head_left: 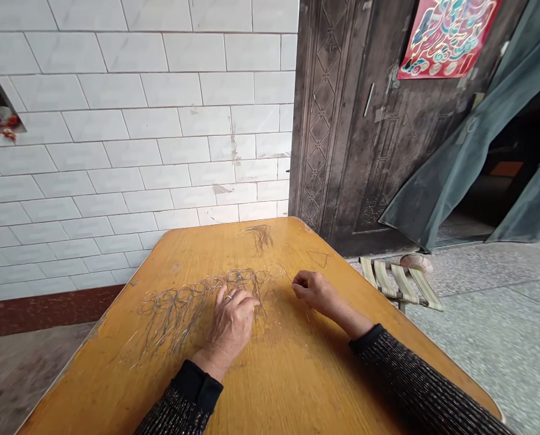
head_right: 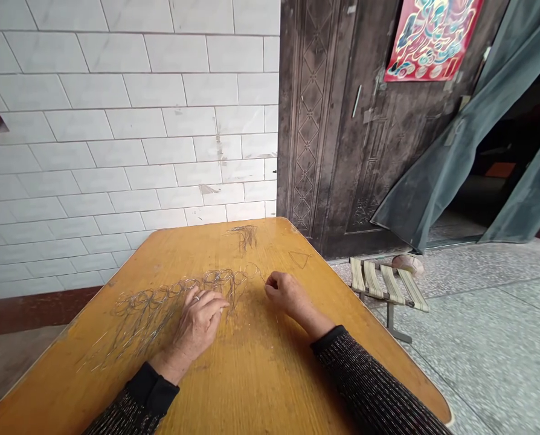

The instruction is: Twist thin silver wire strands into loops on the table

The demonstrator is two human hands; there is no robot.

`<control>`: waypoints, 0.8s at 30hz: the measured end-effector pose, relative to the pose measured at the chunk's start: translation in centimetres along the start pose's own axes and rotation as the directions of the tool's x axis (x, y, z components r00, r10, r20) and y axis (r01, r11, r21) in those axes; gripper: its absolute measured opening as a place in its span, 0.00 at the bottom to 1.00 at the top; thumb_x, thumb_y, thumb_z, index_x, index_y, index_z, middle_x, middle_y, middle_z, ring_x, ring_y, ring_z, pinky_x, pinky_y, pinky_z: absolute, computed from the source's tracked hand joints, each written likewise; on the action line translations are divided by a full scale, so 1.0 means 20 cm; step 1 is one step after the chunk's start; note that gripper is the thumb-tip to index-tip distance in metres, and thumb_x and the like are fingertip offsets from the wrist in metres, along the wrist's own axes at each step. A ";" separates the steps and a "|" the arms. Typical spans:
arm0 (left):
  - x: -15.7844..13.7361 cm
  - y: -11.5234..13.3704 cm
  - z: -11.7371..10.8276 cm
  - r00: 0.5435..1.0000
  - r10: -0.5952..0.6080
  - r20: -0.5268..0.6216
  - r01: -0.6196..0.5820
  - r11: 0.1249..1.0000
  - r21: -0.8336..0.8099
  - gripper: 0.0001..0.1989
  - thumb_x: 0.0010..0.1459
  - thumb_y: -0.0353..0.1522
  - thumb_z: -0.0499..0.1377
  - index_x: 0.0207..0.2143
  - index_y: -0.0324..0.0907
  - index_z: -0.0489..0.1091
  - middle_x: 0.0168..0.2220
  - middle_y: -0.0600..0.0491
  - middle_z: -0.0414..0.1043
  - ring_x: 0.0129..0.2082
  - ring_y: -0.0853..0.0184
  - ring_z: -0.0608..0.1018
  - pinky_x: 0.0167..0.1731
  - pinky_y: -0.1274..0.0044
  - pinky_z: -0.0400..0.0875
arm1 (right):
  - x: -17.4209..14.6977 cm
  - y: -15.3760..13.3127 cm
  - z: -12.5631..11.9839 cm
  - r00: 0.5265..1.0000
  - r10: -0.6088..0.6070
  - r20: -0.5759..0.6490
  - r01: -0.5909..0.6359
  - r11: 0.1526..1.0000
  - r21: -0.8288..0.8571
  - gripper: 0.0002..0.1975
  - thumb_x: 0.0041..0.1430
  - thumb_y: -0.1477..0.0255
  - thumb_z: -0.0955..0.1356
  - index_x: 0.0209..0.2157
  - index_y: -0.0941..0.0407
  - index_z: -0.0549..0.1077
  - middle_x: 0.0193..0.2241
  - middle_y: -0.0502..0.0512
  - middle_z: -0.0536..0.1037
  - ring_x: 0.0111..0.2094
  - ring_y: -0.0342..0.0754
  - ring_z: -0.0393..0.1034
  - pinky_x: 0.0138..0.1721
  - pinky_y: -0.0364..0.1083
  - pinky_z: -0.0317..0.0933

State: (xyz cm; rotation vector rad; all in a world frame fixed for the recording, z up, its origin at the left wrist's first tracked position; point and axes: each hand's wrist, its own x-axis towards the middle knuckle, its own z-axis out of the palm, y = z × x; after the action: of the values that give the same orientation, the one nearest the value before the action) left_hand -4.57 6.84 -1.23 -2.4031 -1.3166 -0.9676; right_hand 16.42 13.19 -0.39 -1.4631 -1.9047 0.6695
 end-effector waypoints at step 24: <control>0.05 0.05 0.01 0.819 -0.544 0.183 0.454 0.418 -0.787 0.13 0.56 0.36 0.52 0.40 0.37 0.64 0.29 0.51 0.71 0.22 0.72 0.73 0.27 0.78 0.68 | -0.15 -0.12 -0.04 0.887 -0.239 0.395 0.023 0.878 0.478 0.02 0.45 0.76 0.64 0.24 0.58 0.64 0.16 0.44 0.67 0.11 0.34 0.58 0.14 0.35 0.49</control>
State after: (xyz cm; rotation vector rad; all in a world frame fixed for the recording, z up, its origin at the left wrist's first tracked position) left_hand -3.37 6.99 -0.69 -2.4344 -1.9172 -2.2839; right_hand 16.04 9.75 1.44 -0.9101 -1.9602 1.3790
